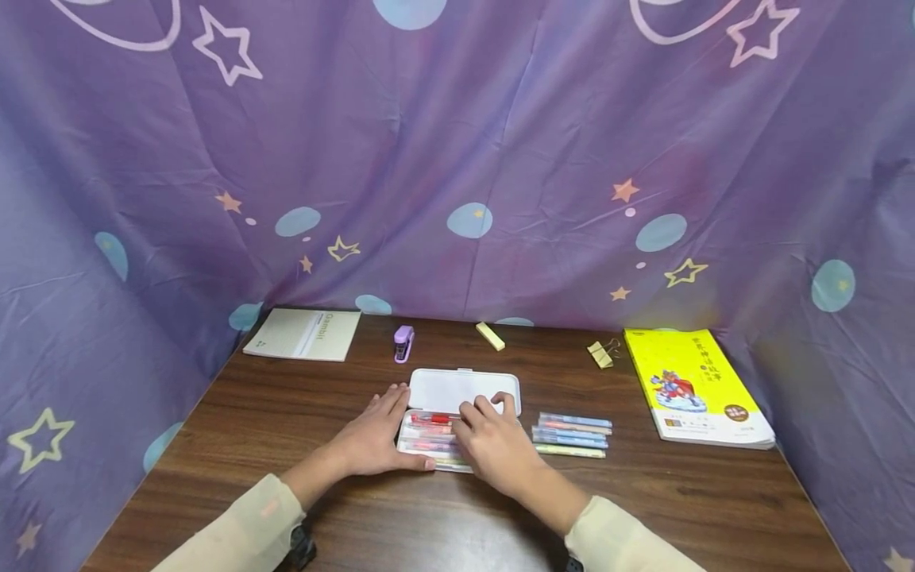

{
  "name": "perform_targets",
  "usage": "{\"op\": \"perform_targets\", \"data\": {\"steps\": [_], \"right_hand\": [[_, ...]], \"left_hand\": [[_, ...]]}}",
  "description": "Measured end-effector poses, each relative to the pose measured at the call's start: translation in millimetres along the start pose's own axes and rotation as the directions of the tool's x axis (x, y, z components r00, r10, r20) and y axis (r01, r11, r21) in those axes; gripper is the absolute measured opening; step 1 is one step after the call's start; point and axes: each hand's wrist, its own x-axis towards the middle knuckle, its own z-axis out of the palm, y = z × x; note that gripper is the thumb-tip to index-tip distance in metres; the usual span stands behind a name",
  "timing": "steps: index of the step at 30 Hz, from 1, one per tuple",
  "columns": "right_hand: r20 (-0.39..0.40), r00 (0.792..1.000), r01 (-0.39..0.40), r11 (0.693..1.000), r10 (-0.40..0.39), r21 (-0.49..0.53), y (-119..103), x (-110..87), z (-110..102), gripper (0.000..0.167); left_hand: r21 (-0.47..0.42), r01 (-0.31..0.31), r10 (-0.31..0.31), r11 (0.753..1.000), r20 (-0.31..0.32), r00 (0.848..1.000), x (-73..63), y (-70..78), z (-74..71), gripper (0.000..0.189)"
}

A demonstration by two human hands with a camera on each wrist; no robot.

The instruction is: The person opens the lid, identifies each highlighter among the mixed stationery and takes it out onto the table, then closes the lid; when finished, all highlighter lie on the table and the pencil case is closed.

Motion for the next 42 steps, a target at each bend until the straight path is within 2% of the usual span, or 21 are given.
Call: {"op": "perform_targets", "data": {"steps": [15,28,35,39,42], "right_hand": [[0.002,0.999,-0.039,0.999,0.039,0.006,32,-38.3,-15,0.028],[0.067,0.990,-0.119,0.992,0.121,-0.032,57,-81.7,-32,0.030],[0.064,0.988,-0.137,0.990,0.138,-0.024,67,-105.0,-37,0.034],[0.043,0.990,-0.137,0.991,0.137,-0.005,70,-116.5,-39,0.029],[0.025,0.990,-0.136,0.991,0.136,0.013,71,-124.5,-39,0.009]], "left_hand": [[0.011,-0.005,0.005,1.000,-0.004,1.000,0.4,-0.7,0.9,0.143],[0.015,-0.008,0.008,1.000,-0.003,1.000,1.0,-0.1,0.8,0.143],[0.007,-0.002,0.002,1.000,-0.004,1.000,0.1,0.1,0.1,0.143],[0.005,0.000,0.000,1.000,0.001,1.000,0.1,0.3,0.0,0.143],[0.004,-0.001,0.001,1.000,0.003,1.000,0.4,0.6,-0.1,0.143]]}}
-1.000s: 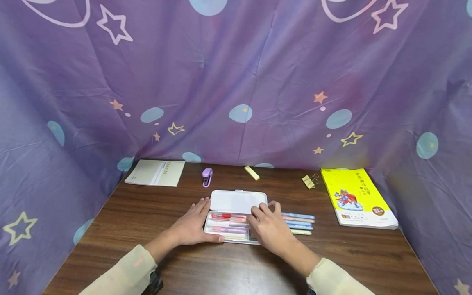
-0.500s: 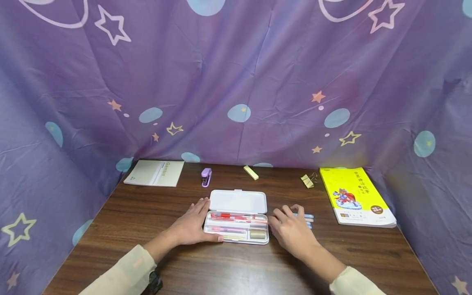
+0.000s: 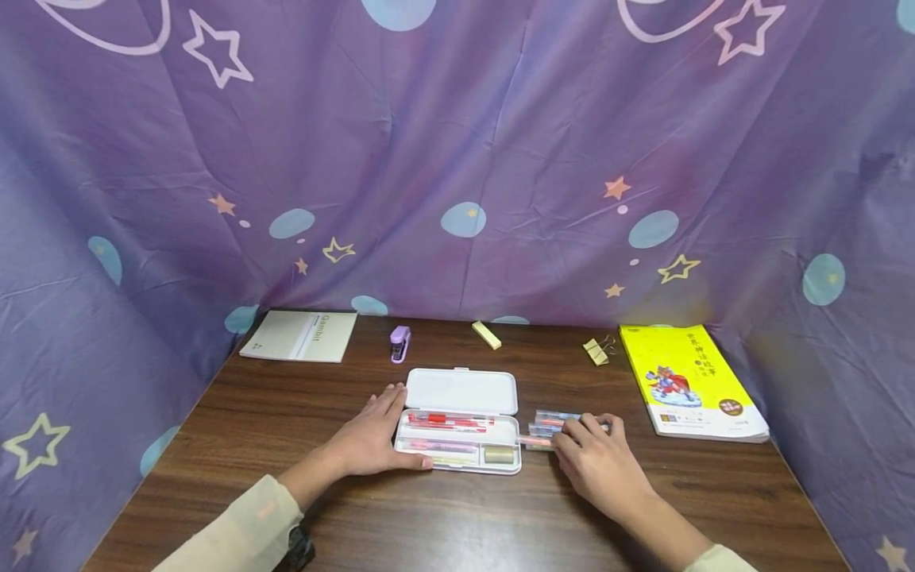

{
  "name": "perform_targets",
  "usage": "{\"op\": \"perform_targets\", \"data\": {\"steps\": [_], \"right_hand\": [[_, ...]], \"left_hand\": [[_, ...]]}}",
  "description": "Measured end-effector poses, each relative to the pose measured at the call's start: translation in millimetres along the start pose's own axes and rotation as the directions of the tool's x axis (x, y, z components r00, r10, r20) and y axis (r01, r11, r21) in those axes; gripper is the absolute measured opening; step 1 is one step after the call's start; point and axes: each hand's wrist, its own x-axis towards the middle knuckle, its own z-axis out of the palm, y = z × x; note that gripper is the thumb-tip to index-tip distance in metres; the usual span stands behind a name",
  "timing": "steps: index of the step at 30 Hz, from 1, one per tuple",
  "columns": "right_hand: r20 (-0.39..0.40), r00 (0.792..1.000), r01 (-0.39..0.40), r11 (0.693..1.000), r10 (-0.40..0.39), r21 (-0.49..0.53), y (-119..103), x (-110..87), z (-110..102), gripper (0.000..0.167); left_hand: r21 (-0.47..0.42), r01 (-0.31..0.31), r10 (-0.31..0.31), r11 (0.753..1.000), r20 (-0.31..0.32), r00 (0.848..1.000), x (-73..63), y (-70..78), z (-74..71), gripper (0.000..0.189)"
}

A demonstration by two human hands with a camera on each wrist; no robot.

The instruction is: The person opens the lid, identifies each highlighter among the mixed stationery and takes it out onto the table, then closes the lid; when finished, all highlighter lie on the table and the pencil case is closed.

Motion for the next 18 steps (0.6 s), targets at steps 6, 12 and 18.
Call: {"op": "perform_targets", "data": {"steps": [6,12,18], "right_hand": [[-0.033,0.999,-0.017,1.000,0.017,0.008,0,-11.7,2,0.063],[-0.026,1.000,-0.010,1.000,0.010,-0.001,-1,-17.3,4,0.065],[-0.024,1.000,-0.011,1.000,0.011,-0.002,-2,-17.4,5,0.064]], "left_hand": [[0.005,0.001,-0.001,1.000,0.000,1.000,0.1,0.6,-0.7,0.142],[0.003,0.003,-0.003,1.000,0.002,1.000,-0.2,1.5,-1.8,0.142],[0.011,0.004,-0.004,1.000,0.004,1.000,-0.2,0.9,-0.3,0.142]]}}
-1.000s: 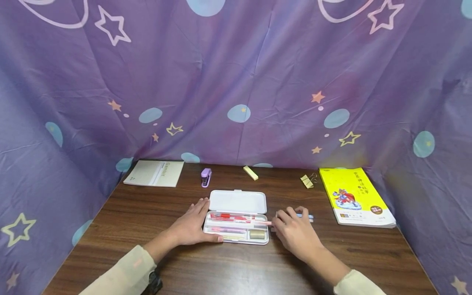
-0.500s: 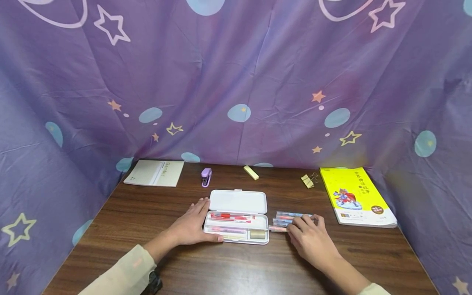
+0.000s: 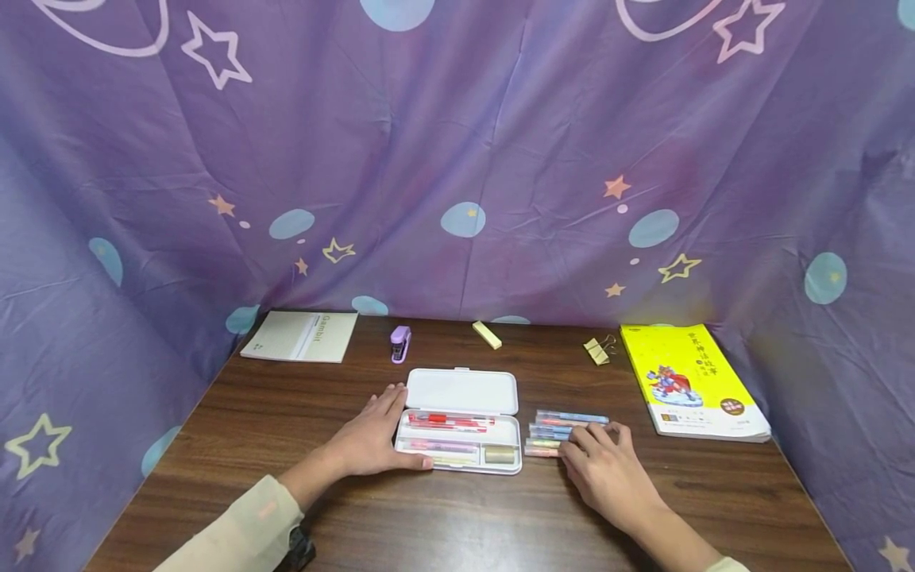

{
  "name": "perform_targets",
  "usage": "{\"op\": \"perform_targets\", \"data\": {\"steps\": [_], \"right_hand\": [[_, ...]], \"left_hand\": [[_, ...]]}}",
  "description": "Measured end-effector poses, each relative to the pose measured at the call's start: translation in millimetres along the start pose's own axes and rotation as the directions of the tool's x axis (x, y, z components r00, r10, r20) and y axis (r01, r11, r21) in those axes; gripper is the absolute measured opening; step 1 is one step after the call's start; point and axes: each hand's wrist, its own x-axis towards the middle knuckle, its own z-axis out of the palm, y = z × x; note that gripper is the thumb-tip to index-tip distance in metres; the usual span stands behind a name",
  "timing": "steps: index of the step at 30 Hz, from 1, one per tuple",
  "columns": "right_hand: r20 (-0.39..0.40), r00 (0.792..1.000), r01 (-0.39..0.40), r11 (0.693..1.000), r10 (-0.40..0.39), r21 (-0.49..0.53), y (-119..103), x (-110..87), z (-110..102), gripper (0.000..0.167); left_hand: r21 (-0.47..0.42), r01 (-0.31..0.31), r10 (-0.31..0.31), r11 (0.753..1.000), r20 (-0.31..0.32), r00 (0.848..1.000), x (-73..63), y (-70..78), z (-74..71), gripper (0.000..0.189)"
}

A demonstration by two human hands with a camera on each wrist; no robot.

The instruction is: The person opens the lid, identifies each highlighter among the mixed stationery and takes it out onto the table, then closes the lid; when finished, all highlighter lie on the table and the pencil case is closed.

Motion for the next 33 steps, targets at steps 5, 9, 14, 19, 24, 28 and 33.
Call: {"op": "perform_targets", "data": {"steps": [5,9,14,19,24,28,33], "right_hand": [[0.005,1.000,-0.001,1.000,0.001,-0.005,0,0.4,0,0.063],[0.008,1.000,-0.003,1.000,0.003,-0.007,0,0.4,0,0.065],[0.008,1.000,-0.010,1.000,0.010,-0.012,0,0.2,-1,0.065],[0.005,1.000,-0.015,1.000,0.015,-0.012,1,0.4,-1,0.066],[-0.020,1.000,-0.018,1.000,0.018,0.003,0,2.1,-2,0.062],[-0.039,0.999,-0.027,0.999,0.027,0.019,0,4.3,-2,0.060],[-0.012,0.999,-0.047,0.998,0.048,0.047,-5,10.1,-2,0.058]], "left_hand": [[0.002,-0.001,0.001,1.000,-0.003,1.000,0.4,-0.9,1.1,0.142],[0.002,0.001,-0.001,1.000,-0.001,1.000,0.4,-1.3,1.4,0.142],[0.002,0.000,0.000,1.000,-0.002,1.000,0.3,-1.1,1.1,0.142],[-0.001,0.003,-0.003,1.000,0.000,1.000,0.2,-1.3,1.5,0.143],[-0.008,0.004,-0.004,1.000,0.001,1.000,0.3,-0.9,1.4,0.142],[-0.008,0.005,-0.005,1.000,0.002,1.000,0.2,-0.7,1.1,0.142],[-0.007,0.004,-0.004,1.000,0.002,1.000,0.0,-0.8,0.8,0.143]]}}
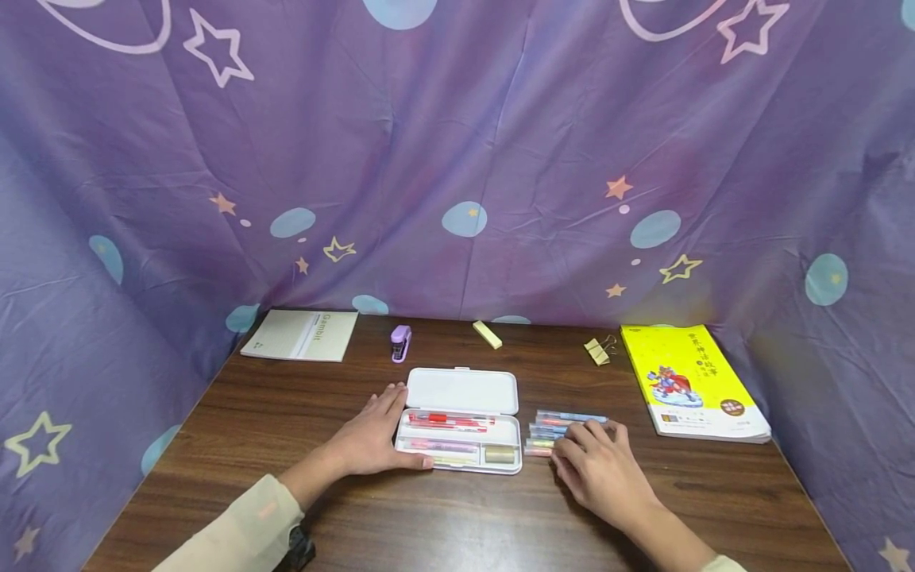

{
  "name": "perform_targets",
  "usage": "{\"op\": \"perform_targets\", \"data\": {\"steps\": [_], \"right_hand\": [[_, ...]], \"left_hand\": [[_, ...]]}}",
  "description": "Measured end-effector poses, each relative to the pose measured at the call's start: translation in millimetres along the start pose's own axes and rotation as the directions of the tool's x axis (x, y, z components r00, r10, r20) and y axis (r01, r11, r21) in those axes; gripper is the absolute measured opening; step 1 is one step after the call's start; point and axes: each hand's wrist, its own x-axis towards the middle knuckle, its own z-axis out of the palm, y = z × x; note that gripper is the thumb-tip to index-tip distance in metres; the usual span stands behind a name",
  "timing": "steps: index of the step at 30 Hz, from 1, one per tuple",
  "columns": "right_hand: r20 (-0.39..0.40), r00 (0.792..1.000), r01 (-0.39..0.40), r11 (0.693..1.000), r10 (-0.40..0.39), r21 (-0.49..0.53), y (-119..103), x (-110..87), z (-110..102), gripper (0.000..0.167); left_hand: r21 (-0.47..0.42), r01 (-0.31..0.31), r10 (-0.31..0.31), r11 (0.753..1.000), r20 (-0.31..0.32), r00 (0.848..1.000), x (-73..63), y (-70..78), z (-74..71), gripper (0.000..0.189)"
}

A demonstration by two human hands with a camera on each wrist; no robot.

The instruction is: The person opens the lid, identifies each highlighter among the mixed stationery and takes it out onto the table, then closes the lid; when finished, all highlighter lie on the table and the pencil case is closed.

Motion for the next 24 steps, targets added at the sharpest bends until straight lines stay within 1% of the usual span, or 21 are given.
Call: {"op": "perform_targets", "data": {"steps": [2,6,7,11,15,18,24], "right_hand": [[0.024,1.000,-0.006,1.000,0.005,0.007,-3,4.2,1,0.048],[0.062,0.998,-0.007,1.000,0.006,0.018,-12,15.3,3,0.018],[0.066,0.998,-0.006,1.000,0.005,0.021,-15,18.3,4,0.015],[0.066,0.998,0.005,0.999,-0.007,0.037,-26,30.6,9,0.019],[0.069,0.997,0.031,0.998,-0.034,0.051,-38,42.5,16,0.018],[0.066,0.996,0.063,0.996,-0.067,0.066,-47,52.0,22,0.017],[0.025,0.989,0.145,0.986,-0.147,0.084,-65,67.8,32,0.018]], "left_hand": [[0.002,0.001,-0.001,1.000,0.000,1.000,-0.2,-0.1,-0.2,0.142],[0.000,0.003,-0.003,1.000,0.002,1.000,-0.8,0.3,-0.8,0.142],[0.000,0.003,-0.003,1.000,0.003,1.000,-1.0,0.7,-1.0,0.142],[-0.006,0.001,-0.001,1.000,0.006,1.000,-1.5,1.8,-1.5,0.142],[-0.006,-0.004,0.004,1.000,0.002,1.000,-1.5,2.2,-2.2,0.142],[-0.007,-0.005,0.005,1.000,0.000,1.000,-1.4,2.2,-3.0,0.141],[-0.001,-0.004,0.004,1.000,-0.001,1.000,-1.1,1.0,-1.9,0.142]]}}
